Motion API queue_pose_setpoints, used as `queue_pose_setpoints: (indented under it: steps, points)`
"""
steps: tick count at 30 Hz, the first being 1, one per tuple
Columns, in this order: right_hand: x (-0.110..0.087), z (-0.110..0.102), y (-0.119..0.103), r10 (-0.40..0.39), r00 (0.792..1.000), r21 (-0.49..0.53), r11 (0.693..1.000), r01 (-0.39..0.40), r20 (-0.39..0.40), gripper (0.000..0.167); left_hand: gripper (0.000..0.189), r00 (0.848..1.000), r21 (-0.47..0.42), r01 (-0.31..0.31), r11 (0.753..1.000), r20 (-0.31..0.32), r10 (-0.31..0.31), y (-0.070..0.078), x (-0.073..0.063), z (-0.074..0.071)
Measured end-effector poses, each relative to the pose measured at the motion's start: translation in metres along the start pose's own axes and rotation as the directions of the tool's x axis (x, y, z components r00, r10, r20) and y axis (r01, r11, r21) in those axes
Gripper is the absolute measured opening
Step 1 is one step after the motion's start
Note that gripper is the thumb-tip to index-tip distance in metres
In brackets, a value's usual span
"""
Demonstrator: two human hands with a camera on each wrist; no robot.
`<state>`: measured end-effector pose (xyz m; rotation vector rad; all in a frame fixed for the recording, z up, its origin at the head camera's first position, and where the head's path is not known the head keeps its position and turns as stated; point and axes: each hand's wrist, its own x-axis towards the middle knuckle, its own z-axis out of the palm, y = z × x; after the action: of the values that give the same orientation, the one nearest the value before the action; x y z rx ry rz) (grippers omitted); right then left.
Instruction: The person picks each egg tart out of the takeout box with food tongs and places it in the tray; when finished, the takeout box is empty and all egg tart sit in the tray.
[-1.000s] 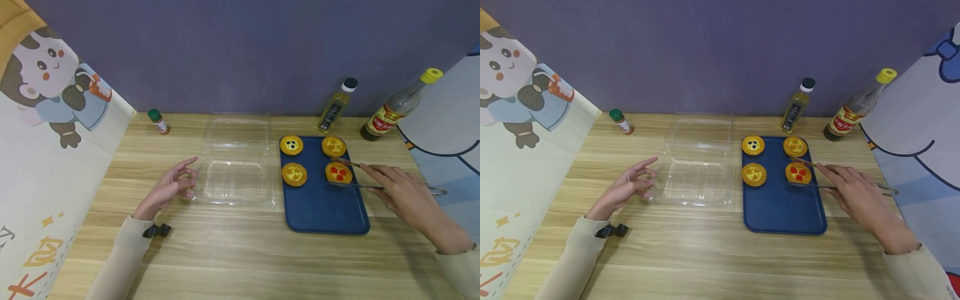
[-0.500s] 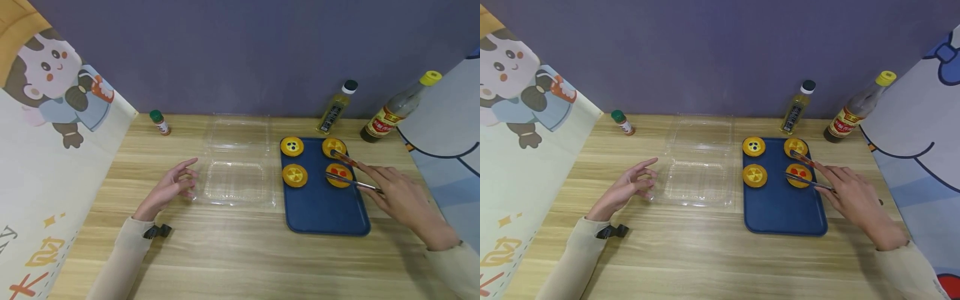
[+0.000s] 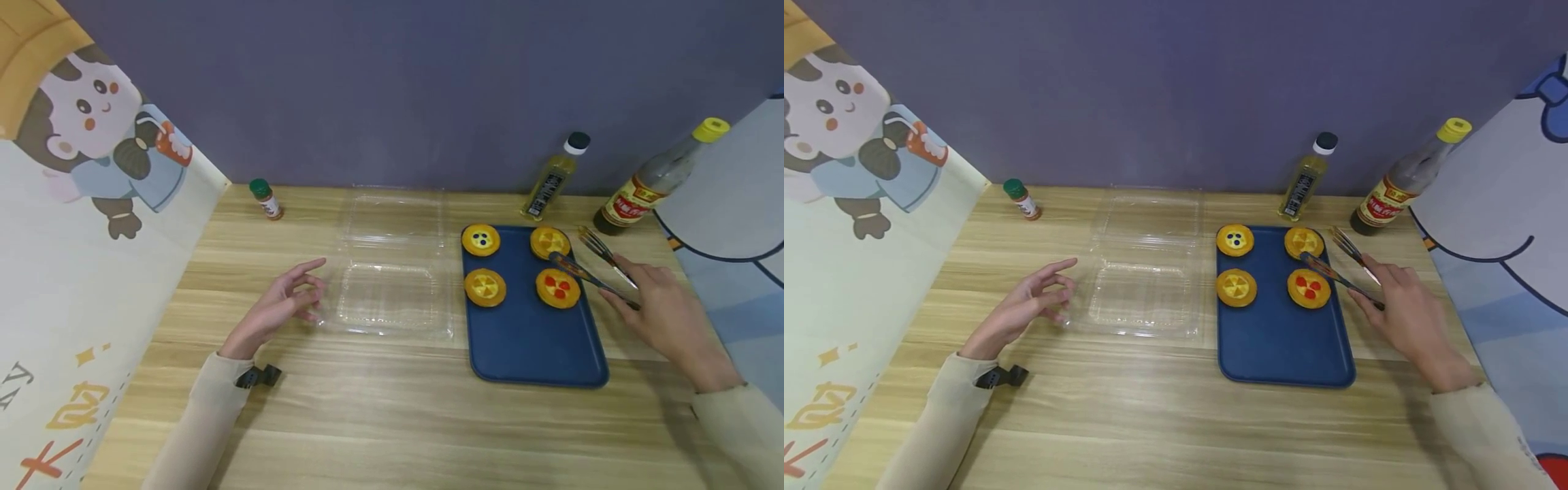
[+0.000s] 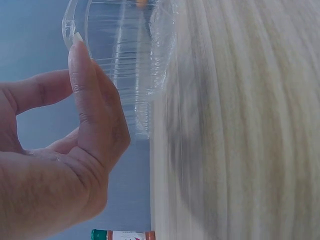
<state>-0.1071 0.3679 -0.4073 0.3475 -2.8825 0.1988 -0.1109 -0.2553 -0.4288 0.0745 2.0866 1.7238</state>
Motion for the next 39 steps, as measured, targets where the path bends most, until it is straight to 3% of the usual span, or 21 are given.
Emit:
queue_pose_setpoints:
  steps: [6, 13, 22, 35, 39]
  points:
    - [0.002, 0.008, 0.021, 0.107, 0.994, 0.061, 0.992, -0.108, 0.030, 0.075, 0.069, 1.000, -0.004, -0.004, 1.000, 0.006, 0.004, 0.000, 0.002, 0.000]
    - [-0.003, 0.017, 0.039, 0.252, 0.955, 0.100, 0.958, -0.269, 0.157, 0.082, 0.071, 1.000, -0.005, -0.012, 1.000, 0.018, 0.012, -0.001, 0.000, 0.001]
    - [-0.006, 0.024, 0.043, 0.265, 0.949, 0.065, 0.958, -0.279, 0.172, 0.080, 0.069, 1.000, -0.006, -0.010, 1.000, 0.006, 0.010, -0.005, -0.003, -0.003]
    - [-0.002, 0.020, 0.036, 0.311, 0.921, 0.034, 0.944, -0.327, 0.235, 0.092, 0.071, 1.000, -0.008, -0.013, 1.000, -0.007, 0.013, -0.004, -0.003, -0.003]
    - [-0.002, 0.018, 0.028, 0.280, 0.941, 0.049, 0.955, -0.294, 0.192, 0.089, 0.071, 0.999, 0.024, -0.004, 1.000, -0.040, 0.005, -0.001, -0.005, -0.002]
